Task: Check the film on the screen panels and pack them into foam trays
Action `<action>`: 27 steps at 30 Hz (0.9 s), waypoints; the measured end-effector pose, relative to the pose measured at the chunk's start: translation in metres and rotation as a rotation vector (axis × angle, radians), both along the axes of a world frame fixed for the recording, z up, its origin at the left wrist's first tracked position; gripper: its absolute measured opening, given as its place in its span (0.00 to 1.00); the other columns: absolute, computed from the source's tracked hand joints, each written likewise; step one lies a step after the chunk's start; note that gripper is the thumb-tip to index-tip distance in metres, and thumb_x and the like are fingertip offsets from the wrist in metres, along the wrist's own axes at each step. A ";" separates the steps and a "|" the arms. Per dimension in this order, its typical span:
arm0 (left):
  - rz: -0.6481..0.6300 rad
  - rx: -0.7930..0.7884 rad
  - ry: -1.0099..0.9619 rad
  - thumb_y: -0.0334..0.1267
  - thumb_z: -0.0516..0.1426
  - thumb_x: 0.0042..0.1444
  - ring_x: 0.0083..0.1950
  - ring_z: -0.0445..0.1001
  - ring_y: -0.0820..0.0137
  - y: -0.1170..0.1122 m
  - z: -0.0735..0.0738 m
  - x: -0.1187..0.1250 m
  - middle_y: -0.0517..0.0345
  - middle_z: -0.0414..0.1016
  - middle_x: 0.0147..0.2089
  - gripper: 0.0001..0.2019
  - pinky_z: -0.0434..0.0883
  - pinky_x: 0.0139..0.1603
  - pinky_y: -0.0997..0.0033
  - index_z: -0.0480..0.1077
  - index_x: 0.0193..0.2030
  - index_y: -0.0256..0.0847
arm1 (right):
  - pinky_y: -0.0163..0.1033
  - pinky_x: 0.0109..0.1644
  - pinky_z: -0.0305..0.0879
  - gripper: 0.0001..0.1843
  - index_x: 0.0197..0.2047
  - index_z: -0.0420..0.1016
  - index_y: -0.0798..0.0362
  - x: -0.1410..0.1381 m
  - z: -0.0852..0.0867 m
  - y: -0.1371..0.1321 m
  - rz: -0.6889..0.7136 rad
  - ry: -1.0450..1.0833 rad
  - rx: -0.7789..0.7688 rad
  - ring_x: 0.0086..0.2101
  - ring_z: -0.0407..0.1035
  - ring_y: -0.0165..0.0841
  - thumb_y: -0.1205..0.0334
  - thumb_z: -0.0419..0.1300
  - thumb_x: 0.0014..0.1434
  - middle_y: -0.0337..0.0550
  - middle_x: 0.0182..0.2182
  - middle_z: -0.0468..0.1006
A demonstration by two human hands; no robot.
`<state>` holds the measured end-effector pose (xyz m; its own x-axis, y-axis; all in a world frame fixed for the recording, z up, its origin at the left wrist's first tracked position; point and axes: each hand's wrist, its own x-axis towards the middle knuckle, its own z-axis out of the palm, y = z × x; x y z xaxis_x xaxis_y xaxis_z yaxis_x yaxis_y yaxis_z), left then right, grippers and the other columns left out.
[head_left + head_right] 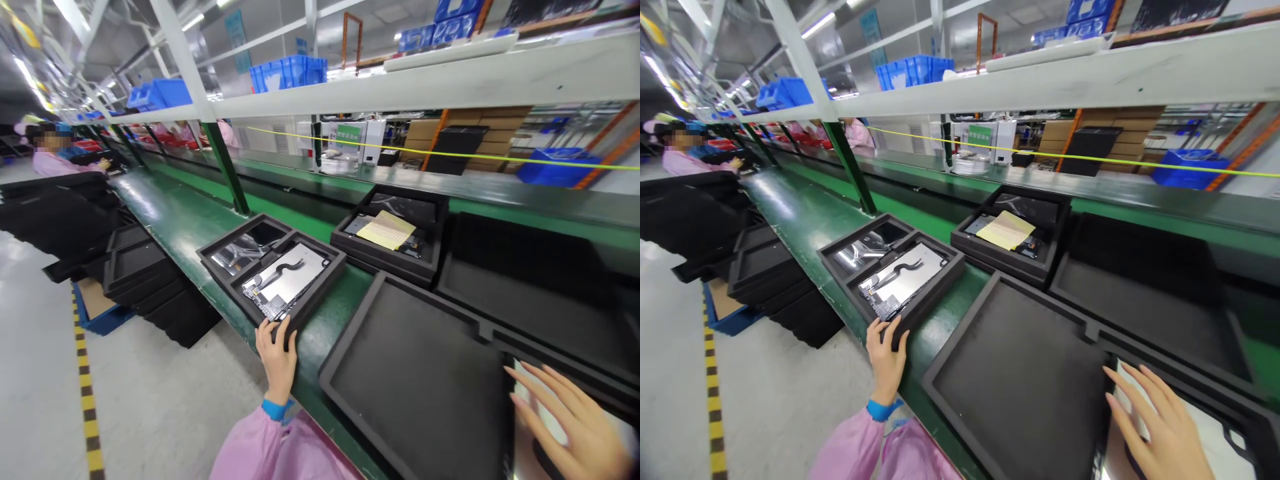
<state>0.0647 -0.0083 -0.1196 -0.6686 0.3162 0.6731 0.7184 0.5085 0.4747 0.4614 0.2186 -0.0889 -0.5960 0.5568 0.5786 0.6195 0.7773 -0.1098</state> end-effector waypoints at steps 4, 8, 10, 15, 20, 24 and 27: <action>0.031 -0.019 -0.052 0.41 0.58 0.55 0.49 0.66 0.57 -0.003 0.011 -0.005 0.53 0.65 0.38 0.11 0.62 0.55 0.50 0.75 0.44 0.43 | 0.57 0.51 0.68 0.25 0.60 0.62 0.44 -0.008 0.005 -0.007 -0.044 -0.109 -0.026 0.50 0.67 0.49 0.47 0.44 0.63 0.54 0.50 0.71; 0.031 -0.046 -0.098 0.42 0.59 0.53 0.44 0.65 0.58 -0.001 0.016 -0.007 0.56 0.62 0.34 0.11 0.59 0.54 0.52 0.76 0.41 0.43 | 0.53 0.51 0.67 0.30 0.53 0.69 0.56 -0.016 0.018 -0.011 -0.292 -0.239 -0.198 0.51 0.65 0.49 0.44 0.43 0.61 0.55 0.52 0.70; 0.028 -0.065 -0.119 0.42 0.57 0.53 0.43 0.64 0.58 0.002 0.020 -0.006 0.57 0.60 0.32 0.11 0.57 0.55 0.48 0.76 0.40 0.42 | 0.52 0.49 0.65 0.31 0.55 0.68 0.58 -0.022 0.028 -0.010 -0.404 -0.279 -0.255 0.50 0.64 0.49 0.44 0.46 0.59 0.54 0.52 0.70; -0.070 -0.108 -0.171 0.39 0.54 0.56 0.51 0.62 0.49 0.009 0.049 0.016 0.47 0.63 0.42 0.15 0.50 0.57 0.35 0.74 0.48 0.37 | 0.53 0.49 0.61 0.25 0.52 0.69 0.58 -0.045 0.047 0.001 -0.565 -0.309 -0.297 0.50 0.61 0.52 0.50 0.53 0.58 0.56 0.52 0.69; -0.496 -0.108 -0.244 0.39 0.53 0.59 0.60 0.62 0.55 0.018 0.095 0.067 0.46 0.66 0.55 0.14 0.49 0.65 0.42 0.71 0.50 0.42 | 0.51 0.52 0.59 0.14 0.44 0.71 0.56 -0.061 0.059 0.014 -0.575 -0.338 -0.370 0.49 0.61 0.44 0.56 0.57 0.59 0.51 0.46 0.71; -0.903 -0.183 -0.384 0.35 0.54 0.58 0.60 0.67 0.61 0.028 0.114 0.100 0.54 0.71 0.54 0.11 0.45 0.68 0.43 0.72 0.47 0.47 | 0.45 0.52 0.62 0.11 0.39 0.71 0.56 -0.063 0.067 0.015 -0.526 -0.294 -0.435 0.45 0.64 0.34 0.56 0.59 0.60 0.45 0.42 0.71; -1.096 -0.204 -0.501 0.34 0.54 0.59 0.61 0.66 0.62 0.037 0.120 0.111 0.52 0.71 0.55 0.11 0.48 0.68 0.46 0.72 0.48 0.45 | 0.41 0.46 0.61 0.07 0.34 0.70 0.56 -0.062 0.083 0.010 -0.515 -0.147 -0.433 0.40 0.65 0.34 0.61 0.59 0.56 0.44 0.36 0.72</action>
<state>0.1753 0.0289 0.0001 -0.1534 0.9448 0.2895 0.5737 -0.1533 0.8046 0.3993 0.2289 -0.0055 -0.2487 0.9529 0.1734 0.9305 0.2848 -0.2303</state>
